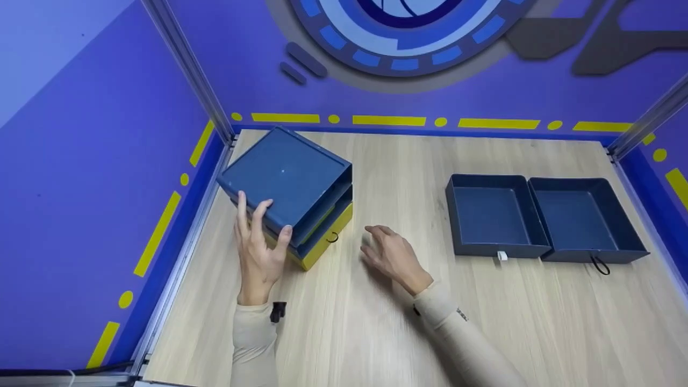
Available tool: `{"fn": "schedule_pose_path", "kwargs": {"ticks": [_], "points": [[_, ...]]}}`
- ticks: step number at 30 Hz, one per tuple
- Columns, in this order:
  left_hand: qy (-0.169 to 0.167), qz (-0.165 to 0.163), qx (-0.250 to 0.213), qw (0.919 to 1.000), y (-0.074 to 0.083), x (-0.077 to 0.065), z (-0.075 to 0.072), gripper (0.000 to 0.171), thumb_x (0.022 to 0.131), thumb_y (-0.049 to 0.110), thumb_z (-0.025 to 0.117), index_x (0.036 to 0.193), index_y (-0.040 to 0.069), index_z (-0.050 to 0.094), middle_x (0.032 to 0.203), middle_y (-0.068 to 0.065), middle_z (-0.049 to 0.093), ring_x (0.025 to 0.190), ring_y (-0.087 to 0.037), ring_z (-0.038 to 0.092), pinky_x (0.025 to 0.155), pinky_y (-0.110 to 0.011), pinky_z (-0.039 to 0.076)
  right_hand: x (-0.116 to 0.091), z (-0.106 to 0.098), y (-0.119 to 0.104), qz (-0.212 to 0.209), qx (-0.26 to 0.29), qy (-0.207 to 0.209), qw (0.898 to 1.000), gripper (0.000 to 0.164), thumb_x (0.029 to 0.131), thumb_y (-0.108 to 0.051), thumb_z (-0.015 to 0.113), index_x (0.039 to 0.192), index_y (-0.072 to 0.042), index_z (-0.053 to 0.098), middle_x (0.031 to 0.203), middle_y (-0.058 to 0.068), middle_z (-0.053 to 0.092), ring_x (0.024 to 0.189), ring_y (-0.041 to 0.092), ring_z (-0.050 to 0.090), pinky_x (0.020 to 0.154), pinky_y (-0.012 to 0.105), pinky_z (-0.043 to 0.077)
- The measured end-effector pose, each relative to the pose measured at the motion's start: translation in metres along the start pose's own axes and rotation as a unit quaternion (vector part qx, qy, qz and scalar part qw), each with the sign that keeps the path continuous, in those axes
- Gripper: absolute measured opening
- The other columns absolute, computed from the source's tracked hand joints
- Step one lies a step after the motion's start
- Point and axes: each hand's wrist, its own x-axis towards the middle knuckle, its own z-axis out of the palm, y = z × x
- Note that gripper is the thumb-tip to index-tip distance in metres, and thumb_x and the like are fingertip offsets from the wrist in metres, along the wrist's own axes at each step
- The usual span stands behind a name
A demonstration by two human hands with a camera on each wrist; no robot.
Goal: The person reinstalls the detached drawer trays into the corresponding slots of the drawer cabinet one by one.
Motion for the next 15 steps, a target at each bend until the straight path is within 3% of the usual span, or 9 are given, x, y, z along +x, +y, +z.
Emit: {"fn": "schedule_pose_path", "kwargs": {"ticks": [10, 15], "points": [[-0.006, -0.004, 0.001, 1.0, 0.0, 0.0, -0.001, 0.06, 0.097, 0.046, 0.068, 0.152, 0.027, 0.054, 0.181, -0.008, 0.011, 0.164, -0.041, 0.019, 0.12, -0.078, 0.024, -0.006, -0.023, 0.014, -0.015, -0.032, 0.038, 0.999, 0.046, 0.097, -0.023, 0.078, 0.136, -0.001, 0.068, 0.132, 0.023, 0.071, 0.095, 0.037, 0.076, 0.084, 0.053, 0.062], [-0.008, -0.007, -0.002, 0.9999, 0.001, 0.0, -0.001, 0.06, 0.097, 0.046, 0.068, 0.152, 0.027, 0.054, 0.181, -0.007, 0.01, 0.164, -0.041, 0.017, 0.12, -0.079, 0.024, -0.01, -0.037, 0.022, -0.005, -0.038, 0.05, 0.998, 0.048, 0.096, -0.024, 0.078, 0.138, -0.001, 0.067, 0.133, 0.024, 0.071, 0.103, 0.042, 0.075, 0.087, 0.055, 0.061]]}}
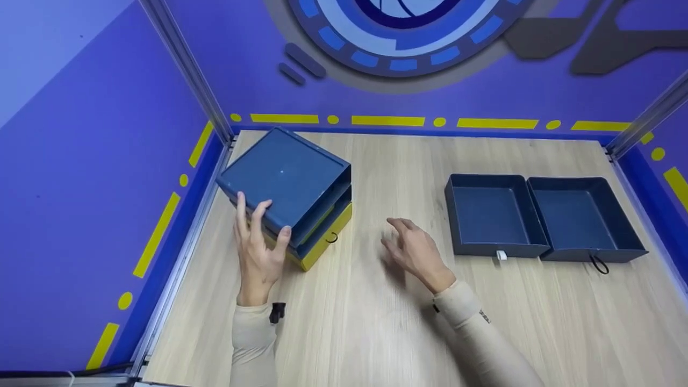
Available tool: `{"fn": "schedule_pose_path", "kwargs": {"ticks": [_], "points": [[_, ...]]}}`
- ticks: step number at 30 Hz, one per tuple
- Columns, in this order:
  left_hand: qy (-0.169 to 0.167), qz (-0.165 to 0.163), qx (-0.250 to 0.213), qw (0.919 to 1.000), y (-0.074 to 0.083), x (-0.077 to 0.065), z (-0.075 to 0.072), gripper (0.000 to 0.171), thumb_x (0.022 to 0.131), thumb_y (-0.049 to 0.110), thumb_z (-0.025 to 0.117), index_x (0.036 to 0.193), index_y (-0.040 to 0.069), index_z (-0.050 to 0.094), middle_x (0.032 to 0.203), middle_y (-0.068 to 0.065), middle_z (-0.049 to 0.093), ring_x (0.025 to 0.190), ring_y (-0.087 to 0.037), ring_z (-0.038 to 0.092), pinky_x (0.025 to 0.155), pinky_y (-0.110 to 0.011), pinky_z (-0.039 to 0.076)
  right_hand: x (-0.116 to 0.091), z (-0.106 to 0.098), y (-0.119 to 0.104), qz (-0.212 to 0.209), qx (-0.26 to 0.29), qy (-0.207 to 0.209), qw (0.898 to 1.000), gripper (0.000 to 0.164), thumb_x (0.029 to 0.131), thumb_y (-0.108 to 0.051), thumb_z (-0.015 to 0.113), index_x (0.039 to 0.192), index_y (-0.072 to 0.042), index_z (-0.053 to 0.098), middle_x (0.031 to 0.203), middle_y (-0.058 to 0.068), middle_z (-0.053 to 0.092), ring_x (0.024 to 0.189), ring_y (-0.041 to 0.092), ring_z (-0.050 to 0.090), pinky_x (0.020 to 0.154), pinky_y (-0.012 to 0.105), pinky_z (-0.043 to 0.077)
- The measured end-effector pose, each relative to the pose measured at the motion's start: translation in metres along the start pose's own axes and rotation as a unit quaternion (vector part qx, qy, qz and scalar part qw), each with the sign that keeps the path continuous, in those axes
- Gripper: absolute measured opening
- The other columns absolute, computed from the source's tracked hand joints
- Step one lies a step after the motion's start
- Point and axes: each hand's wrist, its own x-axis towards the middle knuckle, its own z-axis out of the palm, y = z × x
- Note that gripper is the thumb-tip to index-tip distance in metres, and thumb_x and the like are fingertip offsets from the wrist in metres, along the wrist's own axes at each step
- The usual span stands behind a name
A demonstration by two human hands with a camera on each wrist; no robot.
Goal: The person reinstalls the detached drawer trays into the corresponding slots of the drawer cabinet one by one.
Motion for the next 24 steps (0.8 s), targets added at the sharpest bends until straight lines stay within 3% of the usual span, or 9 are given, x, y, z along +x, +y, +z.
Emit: {"fn": "schedule_pose_path", "kwargs": {"ticks": [7, 12, 18, 24], "points": [[0.001, 0.0, 0.0, 1.0, 0.0, 0.0, 0.001, 0.06, 0.097, 0.046, 0.067, 0.153, 0.027, 0.054, 0.181, -0.007, 0.01, 0.164, -0.041, 0.017, 0.12, -0.078, 0.024, -0.008, -0.02, 0.01, 0.01, 0.007, 0.016, 1.0, 0.05, 0.096, -0.022, 0.08, 0.139, 0.001, 0.066, 0.132, 0.027, 0.07, 0.111, 0.046, 0.073, 0.091, 0.057, 0.06], [0.003, 0.006, 0.0, 1.0, -0.001, 0.0, 0.001, 0.06, 0.097, 0.047, 0.067, 0.153, 0.027, 0.054, 0.181, -0.007, 0.011, 0.164, -0.04, 0.018, 0.121, -0.077, 0.024, -0.019, -0.033, 0.023, 0.032, -0.012, 0.035, 0.999, 0.05, 0.096, -0.024, 0.08, 0.139, -0.001, 0.067, 0.132, 0.025, 0.072, 0.1, 0.045, 0.076, 0.084, 0.057, 0.061], [0.013, 0.011, -0.006, 0.9998, -0.002, 0.0, 0.002, 0.061, 0.096, 0.049, 0.066, 0.152, 0.026, 0.055, 0.18, -0.009, 0.013, 0.163, -0.042, 0.019, 0.121, -0.078, 0.023, -0.033, -0.045, 0.038, 0.025, -0.023, 0.064, 0.997, 0.049, 0.093, -0.021, 0.083, 0.133, 0.004, 0.069, 0.127, 0.028, 0.073, 0.111, 0.049, 0.073, 0.091, 0.059, 0.059], [0.011, 0.006, -0.006, 0.9999, -0.001, 0.0, 0.002, 0.062, 0.096, 0.05, 0.066, 0.152, 0.026, 0.055, 0.18, -0.008, 0.012, 0.164, -0.042, 0.018, 0.12, -0.078, 0.022, -0.043, -0.056, 0.051, 0.045, -0.016, 0.094, 0.994, 0.045, 0.091, -0.015, 0.084, 0.128, 0.006, 0.071, 0.118, 0.031, 0.074, 0.106, 0.052, 0.072, 0.094, 0.065, 0.056]]}}
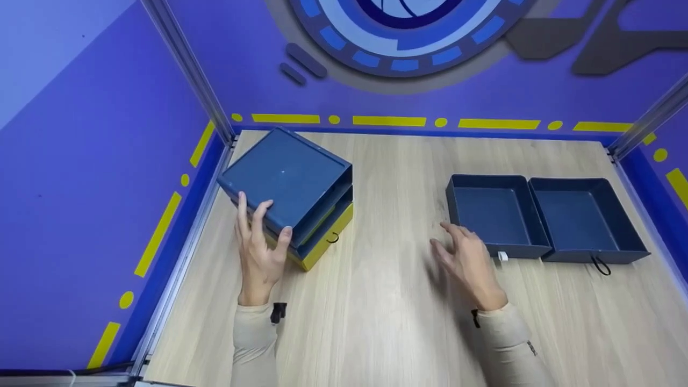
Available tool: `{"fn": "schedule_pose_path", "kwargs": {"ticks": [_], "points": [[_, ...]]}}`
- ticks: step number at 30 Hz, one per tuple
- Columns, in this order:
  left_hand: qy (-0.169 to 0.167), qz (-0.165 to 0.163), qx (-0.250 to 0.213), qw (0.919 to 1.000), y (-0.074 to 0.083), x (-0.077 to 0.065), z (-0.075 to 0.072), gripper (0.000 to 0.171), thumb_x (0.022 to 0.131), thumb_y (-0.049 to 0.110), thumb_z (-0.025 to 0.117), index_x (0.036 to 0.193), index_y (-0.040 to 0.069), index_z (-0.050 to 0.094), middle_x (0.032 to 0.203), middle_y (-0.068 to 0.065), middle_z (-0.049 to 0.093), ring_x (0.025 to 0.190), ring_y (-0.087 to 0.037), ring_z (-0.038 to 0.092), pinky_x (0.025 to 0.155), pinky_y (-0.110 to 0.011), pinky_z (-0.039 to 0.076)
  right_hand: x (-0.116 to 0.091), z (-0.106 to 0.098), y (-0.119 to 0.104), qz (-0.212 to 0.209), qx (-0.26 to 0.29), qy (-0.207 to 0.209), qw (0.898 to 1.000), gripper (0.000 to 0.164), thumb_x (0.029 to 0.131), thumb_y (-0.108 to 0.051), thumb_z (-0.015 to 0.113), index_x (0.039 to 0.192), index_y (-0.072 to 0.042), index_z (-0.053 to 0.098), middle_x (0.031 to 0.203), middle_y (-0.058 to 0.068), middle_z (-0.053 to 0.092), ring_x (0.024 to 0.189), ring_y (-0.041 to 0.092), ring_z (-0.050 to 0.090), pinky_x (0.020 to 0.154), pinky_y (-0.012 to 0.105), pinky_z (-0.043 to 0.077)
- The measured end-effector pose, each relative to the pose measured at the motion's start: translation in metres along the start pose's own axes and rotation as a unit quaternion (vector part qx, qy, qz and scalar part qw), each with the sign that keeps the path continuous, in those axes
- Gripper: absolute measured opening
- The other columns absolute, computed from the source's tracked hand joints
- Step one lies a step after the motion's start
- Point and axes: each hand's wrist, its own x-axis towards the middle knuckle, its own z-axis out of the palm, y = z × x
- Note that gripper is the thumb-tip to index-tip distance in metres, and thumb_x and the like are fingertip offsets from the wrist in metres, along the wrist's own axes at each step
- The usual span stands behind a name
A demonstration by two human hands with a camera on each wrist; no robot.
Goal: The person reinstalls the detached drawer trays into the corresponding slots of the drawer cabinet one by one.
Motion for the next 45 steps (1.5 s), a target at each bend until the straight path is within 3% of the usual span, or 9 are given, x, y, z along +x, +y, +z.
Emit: {"fn": "schedule_pose_path", "kwargs": {"ticks": [5, 12, 18, 22, 24, 27, 35, 40, 45], "points": [[-0.001, 0.001, 0.002, 1.0, 0.0, 0.001, 0.0, 0.062, 0.095, 0.048, 0.066, 0.152, 0.026, 0.055, 0.181, -0.008, 0.012, 0.164, -0.042, 0.019, 0.12, -0.078, 0.023, -0.006, -0.009, 0.01, 0.034, -0.028, 0.043, 0.998, 0.037, 0.09, -0.015, 0.084, 0.119, 0.005, 0.074, 0.112, 0.03, 0.076, 0.103, 0.053, 0.073, 0.105, 0.079, 0.043], [-0.005, -0.002, 0.006, 1.0, -0.001, 0.001, 0.0, 0.062, 0.095, 0.047, 0.067, 0.152, 0.025, 0.055, 0.181, -0.008, 0.011, 0.164, -0.041, 0.018, 0.121, -0.078, 0.022, -0.011, -0.025, 0.021, 0.111, -0.096, 0.082, 0.986, 0.033, 0.094, -0.022, 0.079, 0.118, 0.001, 0.076, 0.113, 0.03, 0.076, 0.102, 0.054, 0.072, 0.112, 0.084, 0.03], [-0.003, -0.003, 0.005, 1.0, -0.001, 0.001, 0.0, 0.061, 0.095, 0.046, 0.066, 0.152, 0.026, 0.055, 0.181, -0.008, 0.011, 0.164, -0.041, 0.018, 0.121, -0.078, 0.022, -0.022, -0.033, 0.027, 0.171, -0.116, 0.108, 0.973, 0.034, 0.094, -0.024, 0.077, 0.116, 0.002, 0.076, 0.112, 0.031, 0.075, 0.108, 0.057, 0.067, 0.116, 0.087, 0.015], [0.002, -0.001, -0.002, 1.0, -0.001, 0.001, 0.0, 0.061, 0.095, 0.046, 0.067, 0.151, 0.026, 0.056, 0.181, -0.008, 0.012, 0.164, -0.042, 0.018, 0.12, -0.078, 0.023, -0.028, -0.034, 0.032, 0.175, -0.131, 0.137, 0.966, 0.034, 0.091, -0.024, 0.078, 0.113, 0.001, 0.077, 0.117, 0.032, 0.073, 0.103, 0.059, 0.065, 0.114, 0.084, 0.026], [0.002, 0.0, -0.004, 1.0, -0.001, 0.001, 0.001, 0.061, 0.095, 0.046, 0.067, 0.151, 0.025, 0.056, 0.181, -0.008, 0.012, 0.164, -0.042, 0.018, 0.12, -0.078, 0.023, -0.031, -0.034, 0.034, 0.169, -0.136, 0.146, 0.965, 0.034, 0.091, -0.023, 0.078, 0.112, 0.002, 0.077, 0.117, 0.034, 0.072, 0.098, 0.059, 0.065, 0.107, 0.079, 0.037], [0.001, 0.001, -0.002, 1.0, -0.001, 0.001, 0.001, 0.061, 0.095, 0.046, 0.067, 0.151, 0.025, 0.056, 0.18, -0.009, 0.012, 0.163, -0.043, 0.019, 0.12, -0.078, 0.023, -0.035, -0.033, 0.036, 0.166, -0.128, 0.145, 0.967, 0.033, 0.09, -0.021, 0.078, 0.111, 0.005, 0.075, 0.112, 0.035, 0.07, 0.095, 0.057, 0.066, 0.098, 0.077, 0.044], [-0.002, -0.004, 0.001, 1.0, 0.0, 0.002, 0.0, 0.061, 0.095, 0.046, 0.067, 0.151, 0.026, 0.055, 0.181, -0.008, 0.011, 0.164, -0.042, 0.018, 0.119, -0.079, 0.024, -0.039, -0.032, 0.044, 0.166, -0.121, 0.094, 0.974, 0.037, 0.089, -0.015, 0.074, 0.118, 0.008, 0.072, 0.096, 0.038, 0.072, 0.085, 0.059, 0.068, 0.102, 0.083, 0.04], [-0.005, 0.0, 0.002, 1.0, 0.0, 0.003, 0.001, 0.061, 0.095, 0.046, 0.067, 0.151, 0.026, 0.055, 0.181, -0.008, 0.011, 0.164, -0.042, 0.018, 0.119, -0.079, 0.024, -0.042, -0.031, 0.051, 0.166, -0.116, 0.1, 0.974, 0.039, 0.088, -0.019, 0.082, 0.117, 0.005, 0.073, 0.094, 0.034, 0.074, 0.089, 0.058, 0.069, 0.106, 0.085, 0.034], [-0.001, 0.0, -0.001, 1.0, -0.001, 0.001, 0.001, 0.06, 0.095, 0.045, 0.067, 0.151, 0.026, 0.056, 0.181, -0.009, 0.012, 0.164, -0.042, 0.018, 0.12, -0.079, 0.023, -0.044, -0.029, 0.056, 0.157, -0.081, 0.107, 0.978, 0.045, 0.086, -0.021, 0.089, 0.117, 0.007, 0.072, 0.094, 0.033, 0.072, 0.09, 0.056, 0.068, 0.105, 0.082, 0.037]]}}
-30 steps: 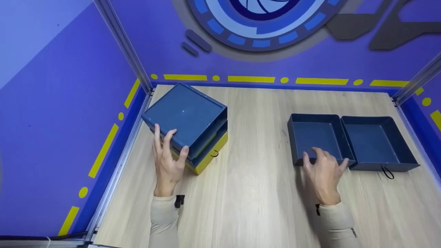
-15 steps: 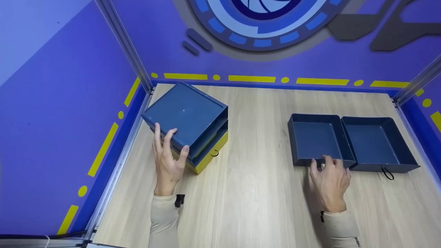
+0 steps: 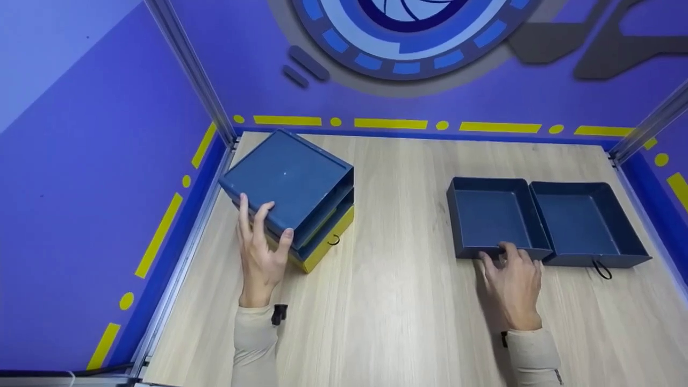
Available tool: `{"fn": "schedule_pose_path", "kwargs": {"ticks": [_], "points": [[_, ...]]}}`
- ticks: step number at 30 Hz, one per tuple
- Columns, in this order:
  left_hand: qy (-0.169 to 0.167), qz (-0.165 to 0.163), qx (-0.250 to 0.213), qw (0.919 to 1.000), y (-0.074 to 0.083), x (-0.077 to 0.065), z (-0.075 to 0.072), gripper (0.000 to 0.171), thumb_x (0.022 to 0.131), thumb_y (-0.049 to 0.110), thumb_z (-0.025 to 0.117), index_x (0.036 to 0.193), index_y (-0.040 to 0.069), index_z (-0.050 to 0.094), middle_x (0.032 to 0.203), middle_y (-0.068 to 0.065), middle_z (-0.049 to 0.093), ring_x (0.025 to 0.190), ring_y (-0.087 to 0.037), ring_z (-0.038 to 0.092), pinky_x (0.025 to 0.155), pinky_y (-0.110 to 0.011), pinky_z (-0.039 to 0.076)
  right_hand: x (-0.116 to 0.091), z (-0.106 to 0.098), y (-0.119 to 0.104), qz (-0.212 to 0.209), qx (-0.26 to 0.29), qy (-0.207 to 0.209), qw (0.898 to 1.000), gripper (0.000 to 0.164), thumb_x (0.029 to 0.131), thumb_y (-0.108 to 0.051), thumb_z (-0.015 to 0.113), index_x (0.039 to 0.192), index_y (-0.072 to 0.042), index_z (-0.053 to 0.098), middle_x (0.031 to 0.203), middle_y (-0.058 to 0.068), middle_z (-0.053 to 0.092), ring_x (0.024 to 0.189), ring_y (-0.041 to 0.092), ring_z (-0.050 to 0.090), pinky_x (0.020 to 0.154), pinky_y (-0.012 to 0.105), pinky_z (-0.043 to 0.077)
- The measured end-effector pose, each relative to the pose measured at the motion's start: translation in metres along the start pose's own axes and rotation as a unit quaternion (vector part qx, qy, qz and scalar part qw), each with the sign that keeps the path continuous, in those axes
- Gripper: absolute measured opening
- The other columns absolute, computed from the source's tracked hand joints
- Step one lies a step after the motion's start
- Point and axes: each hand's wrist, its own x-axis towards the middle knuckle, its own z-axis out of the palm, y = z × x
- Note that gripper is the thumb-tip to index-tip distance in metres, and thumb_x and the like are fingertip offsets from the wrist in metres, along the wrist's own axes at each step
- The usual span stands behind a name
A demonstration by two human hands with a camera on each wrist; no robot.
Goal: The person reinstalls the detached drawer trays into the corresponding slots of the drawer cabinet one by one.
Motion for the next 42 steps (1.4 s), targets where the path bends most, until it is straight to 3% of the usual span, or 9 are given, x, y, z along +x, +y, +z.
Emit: {"fn": "schedule_pose_path", "kwargs": {"ticks": [4, 9, 26, 42], "points": [[0.001, -0.001, 0.001, 1.0, 0.0, -0.001, 0.0, 0.061, 0.095, 0.046, 0.067, 0.151, 0.025, 0.056, 0.181, -0.008, 0.012, 0.164, -0.042, 0.018, 0.12, -0.078, 0.023, 0.001, 0.001, 0.002, -0.006, 0.018, 0.007, 1.0, 0.047, 0.085, -0.023, 0.091, 0.115, 0.008, 0.072, 0.092, 0.033, 0.071, 0.084, 0.055, 0.067, 0.091, 0.074, 0.046], [-0.001, 0.003, 0.003, 1.0, 0.0, -0.001, 0.0, 0.062, 0.095, 0.048, 0.066, 0.152, 0.025, 0.055, 0.18, -0.009, 0.012, 0.163, -0.041, 0.019, 0.121, -0.077, 0.023, 0.001, 0.001, 0.003, -0.004, 0.025, 0.007, 1.0, 0.047, 0.087, -0.025, 0.09, 0.113, 0.009, 0.071, 0.091, 0.032, 0.072, 0.079, 0.051, 0.068, 0.072, 0.064, 0.049], [-0.001, -0.004, 0.002, 1.0, 0.001, -0.001, -0.003, 0.063, 0.094, 0.047, 0.069, 0.151, 0.026, 0.056, 0.18, -0.009, 0.014, 0.163, -0.042, 0.02, 0.12, -0.078, 0.023, 0.0, -0.003, -0.003, 0.021, 0.039, 0.003, 0.999, 0.045, 0.09, -0.021, 0.087, 0.119, 0.007, 0.069, 0.098, 0.03, 0.069, 0.084, 0.048, 0.066, 0.071, 0.063, 0.049], [-0.011, -0.017, -0.01, 0.9997, 0.005, 0.001, -0.011, 0.067, 0.09, 0.039, 0.082, 0.153, 0.03, 0.059, 0.18, -0.004, 0.019, 0.162, -0.04, 0.029, 0.119, -0.075, 0.032, -0.005, -0.019, -0.022, -0.03, 0.065, 0.018, 0.997, 0.042, 0.083, -0.017, 0.092, 0.111, 0.006, 0.071, 0.092, 0.026, 0.07, 0.083, 0.045, 0.067, 0.072, 0.062, 0.051]]}}
